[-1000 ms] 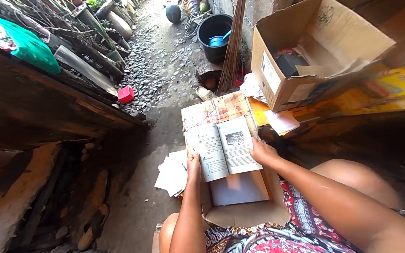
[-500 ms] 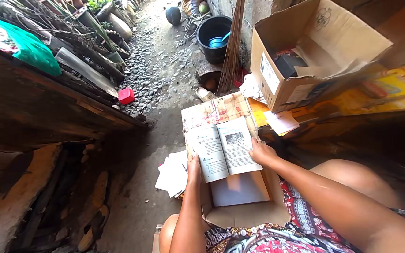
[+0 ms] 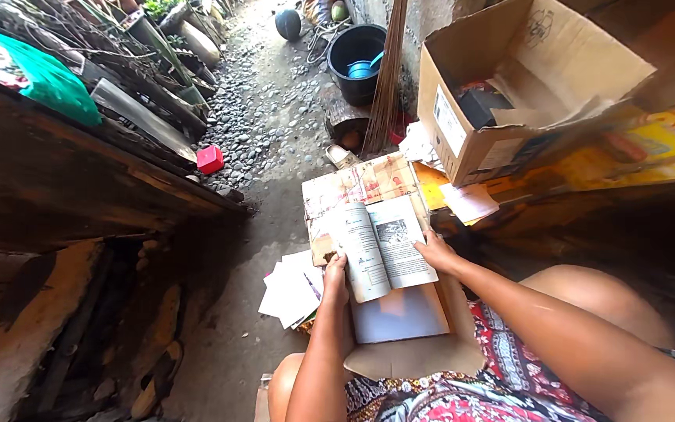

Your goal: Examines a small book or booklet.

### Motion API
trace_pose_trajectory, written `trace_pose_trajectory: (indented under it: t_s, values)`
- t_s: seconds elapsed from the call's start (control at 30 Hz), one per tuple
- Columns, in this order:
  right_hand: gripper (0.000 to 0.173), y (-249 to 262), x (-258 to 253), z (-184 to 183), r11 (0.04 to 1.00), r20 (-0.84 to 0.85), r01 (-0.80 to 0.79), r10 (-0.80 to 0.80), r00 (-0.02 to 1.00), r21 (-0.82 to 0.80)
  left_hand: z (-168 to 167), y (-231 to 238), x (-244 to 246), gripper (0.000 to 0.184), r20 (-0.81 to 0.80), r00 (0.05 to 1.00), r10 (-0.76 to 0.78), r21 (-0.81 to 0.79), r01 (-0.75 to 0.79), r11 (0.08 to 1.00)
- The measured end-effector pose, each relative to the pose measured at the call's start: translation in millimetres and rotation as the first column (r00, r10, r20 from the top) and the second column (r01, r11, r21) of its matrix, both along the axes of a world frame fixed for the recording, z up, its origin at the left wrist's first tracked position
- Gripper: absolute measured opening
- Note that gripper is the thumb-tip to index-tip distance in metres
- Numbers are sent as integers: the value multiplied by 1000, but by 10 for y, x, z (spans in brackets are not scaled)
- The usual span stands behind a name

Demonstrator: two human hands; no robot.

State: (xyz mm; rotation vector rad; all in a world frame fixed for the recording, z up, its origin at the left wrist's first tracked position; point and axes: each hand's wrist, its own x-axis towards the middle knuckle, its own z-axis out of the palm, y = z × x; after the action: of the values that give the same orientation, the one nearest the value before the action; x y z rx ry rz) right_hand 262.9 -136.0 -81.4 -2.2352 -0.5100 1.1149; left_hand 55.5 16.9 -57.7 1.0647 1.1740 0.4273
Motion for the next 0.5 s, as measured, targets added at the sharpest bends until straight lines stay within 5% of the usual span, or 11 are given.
trace_pose_trajectory:
  t_s: [0.17, 0.5]
  values:
    - [57, -3, 39, -126, 988, -80, 120, -113, 990, 93, -51, -112, 129, 32, 54, 993, -105, -1, 105, 994]
    - [50, -7, 66, -133, 971, -189, 220, -201, 961, 88, 56, -27, 69, 33, -77, 997, 7, 76, -1, 997]
